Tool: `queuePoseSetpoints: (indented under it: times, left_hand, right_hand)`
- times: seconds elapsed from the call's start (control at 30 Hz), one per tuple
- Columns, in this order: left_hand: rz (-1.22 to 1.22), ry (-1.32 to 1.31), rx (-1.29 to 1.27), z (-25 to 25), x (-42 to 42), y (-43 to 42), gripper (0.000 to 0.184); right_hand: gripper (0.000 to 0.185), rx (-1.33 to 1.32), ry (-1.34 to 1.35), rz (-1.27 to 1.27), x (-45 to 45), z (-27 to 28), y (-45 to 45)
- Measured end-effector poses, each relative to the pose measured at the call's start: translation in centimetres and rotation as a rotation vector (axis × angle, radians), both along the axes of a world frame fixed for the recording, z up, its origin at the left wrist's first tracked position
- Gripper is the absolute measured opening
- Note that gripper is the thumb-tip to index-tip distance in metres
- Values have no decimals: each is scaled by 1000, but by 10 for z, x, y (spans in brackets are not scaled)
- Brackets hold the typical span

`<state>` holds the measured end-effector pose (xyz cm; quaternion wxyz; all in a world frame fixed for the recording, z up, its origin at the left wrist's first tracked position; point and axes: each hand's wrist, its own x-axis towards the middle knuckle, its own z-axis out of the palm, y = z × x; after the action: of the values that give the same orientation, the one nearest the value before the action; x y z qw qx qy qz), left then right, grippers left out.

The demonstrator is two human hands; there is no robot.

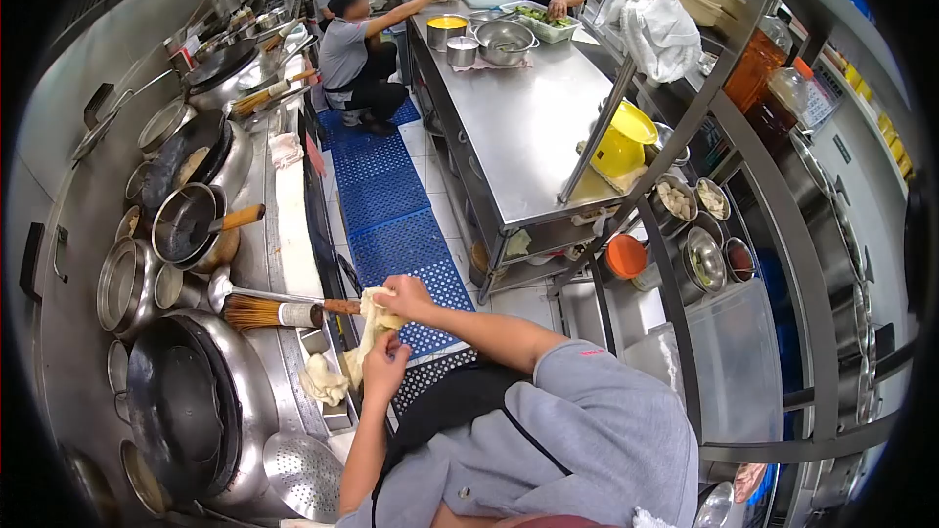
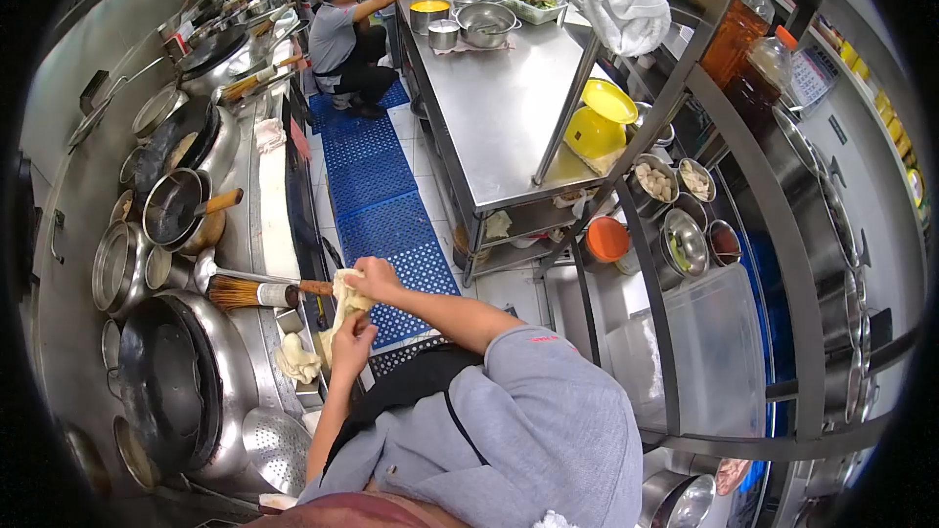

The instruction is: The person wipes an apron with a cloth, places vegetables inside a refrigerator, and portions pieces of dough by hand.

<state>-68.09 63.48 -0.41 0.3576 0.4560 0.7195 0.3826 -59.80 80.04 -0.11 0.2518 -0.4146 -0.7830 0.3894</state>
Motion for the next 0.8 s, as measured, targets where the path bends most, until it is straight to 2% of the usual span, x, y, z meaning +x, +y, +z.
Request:
queuePoseSetpoints:
  times: [0.03,0.07,0.17,0.2,0.23,0.3,0.4,0.5,0.57,0.63,0.77,0.8]
  left_hand:
    - [63,-274,17,-5,-6,3,38]
    - [191,-682,-176,-9,-14,4,38]
    - [609,-1429,-144,-55,-27,2,48]
    - [623,-1478,-38,-74,-28,3,57]
    - [449,-1353,69,-109,-32,1,57]
    - [405,-1410,184,-116,-26,4,57]
    - [436,-1563,233,-82,-12,2,56]
    - [464,-1637,280,-39,2,7,55]
    - [486,-1657,326,-15,12,10,54]
    - [467,-1667,349,-4,19,13,54]
    - [303,-1702,366,-13,15,17,49]
    - [366,-1706,471,-7,18,24,46]
  right_hand:
    - [41,-20,52,-40,0,1,1]
    - [40,-62,38,-55,-1,2,-1]
    - [41,27,-23,170,0,14,-21]
    - [39,24,-27,342,0,14,-32]
    - [36,21,-30,514,0,14,-44]
    - [33,-188,31,866,-6,17,-62]
    - [32,-870,197,623,-29,6,-82]
    - [32,-488,160,-3,-49,0,-112]
    - [31,-486,142,-26,-52,2,-107]
    - [31,-743,129,327,-46,2,-75]
    - [22,40,68,218,-43,-4,-61]
    - [19,186,81,190,-41,-6,-56]
